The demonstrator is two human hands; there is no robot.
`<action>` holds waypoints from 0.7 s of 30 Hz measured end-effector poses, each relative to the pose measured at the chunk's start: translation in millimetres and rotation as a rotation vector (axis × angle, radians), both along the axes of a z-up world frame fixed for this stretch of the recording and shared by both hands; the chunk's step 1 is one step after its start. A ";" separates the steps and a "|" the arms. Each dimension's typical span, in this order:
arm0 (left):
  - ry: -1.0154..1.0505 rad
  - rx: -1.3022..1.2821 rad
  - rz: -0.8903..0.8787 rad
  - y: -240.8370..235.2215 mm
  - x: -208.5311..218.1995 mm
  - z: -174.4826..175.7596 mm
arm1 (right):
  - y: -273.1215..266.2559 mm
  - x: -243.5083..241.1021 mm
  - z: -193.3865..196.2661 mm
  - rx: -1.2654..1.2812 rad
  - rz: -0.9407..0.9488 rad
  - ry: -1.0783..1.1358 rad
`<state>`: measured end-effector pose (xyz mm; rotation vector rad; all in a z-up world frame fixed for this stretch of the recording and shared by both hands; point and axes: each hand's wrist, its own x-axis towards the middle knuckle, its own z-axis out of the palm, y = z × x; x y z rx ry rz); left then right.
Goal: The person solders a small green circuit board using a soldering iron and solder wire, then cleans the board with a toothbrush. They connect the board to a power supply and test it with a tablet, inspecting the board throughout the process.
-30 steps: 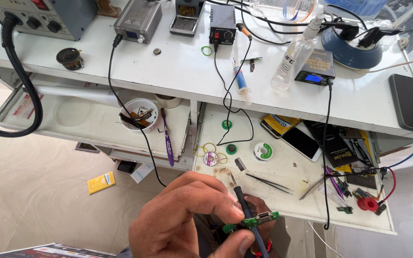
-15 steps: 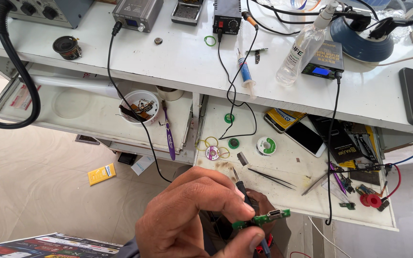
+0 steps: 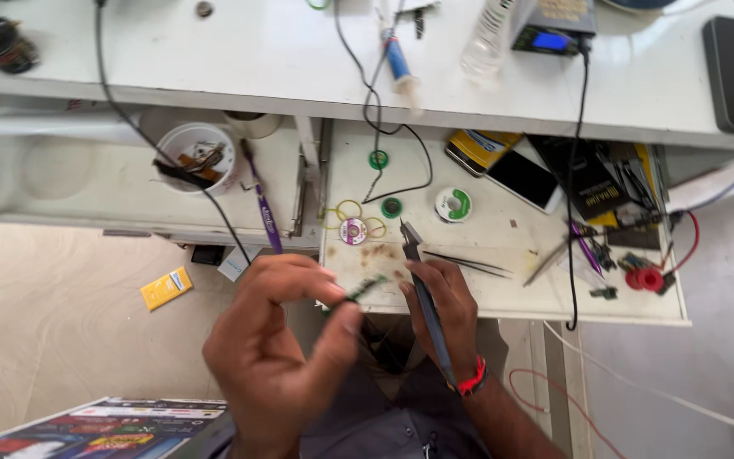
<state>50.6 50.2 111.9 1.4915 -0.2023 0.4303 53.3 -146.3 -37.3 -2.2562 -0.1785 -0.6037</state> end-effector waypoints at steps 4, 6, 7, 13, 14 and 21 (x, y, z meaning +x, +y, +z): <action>0.152 -0.004 0.013 4.0 5.9 -64.4 | 7.4 28.8 24.5 -0.098 0.045 0.018; 0.216 -0.007 0.017 6.3 1.0 -93.6 | 10.1 42.1 35.1 -0.112 0.070 0.033; 0.225 -0.008 0.017 8.5 -3.3 -106.3 | 11.6 47.8 39.7 -0.110 0.077 0.038; 0.240 -0.063 0.128 37.3 -33.5 -150.2 | 23.7 20.5 55.2 -0.023 0.242 -0.172; 0.234 -0.103 0.160 44.8 -35.5 -152.3 | 26.4 23.1 57.0 0.012 0.266 -0.219; 0.145 -0.242 0.325 89.1 -58.1 -169.9 | 73.5 231.4 104.9 -0.134 0.156 -0.463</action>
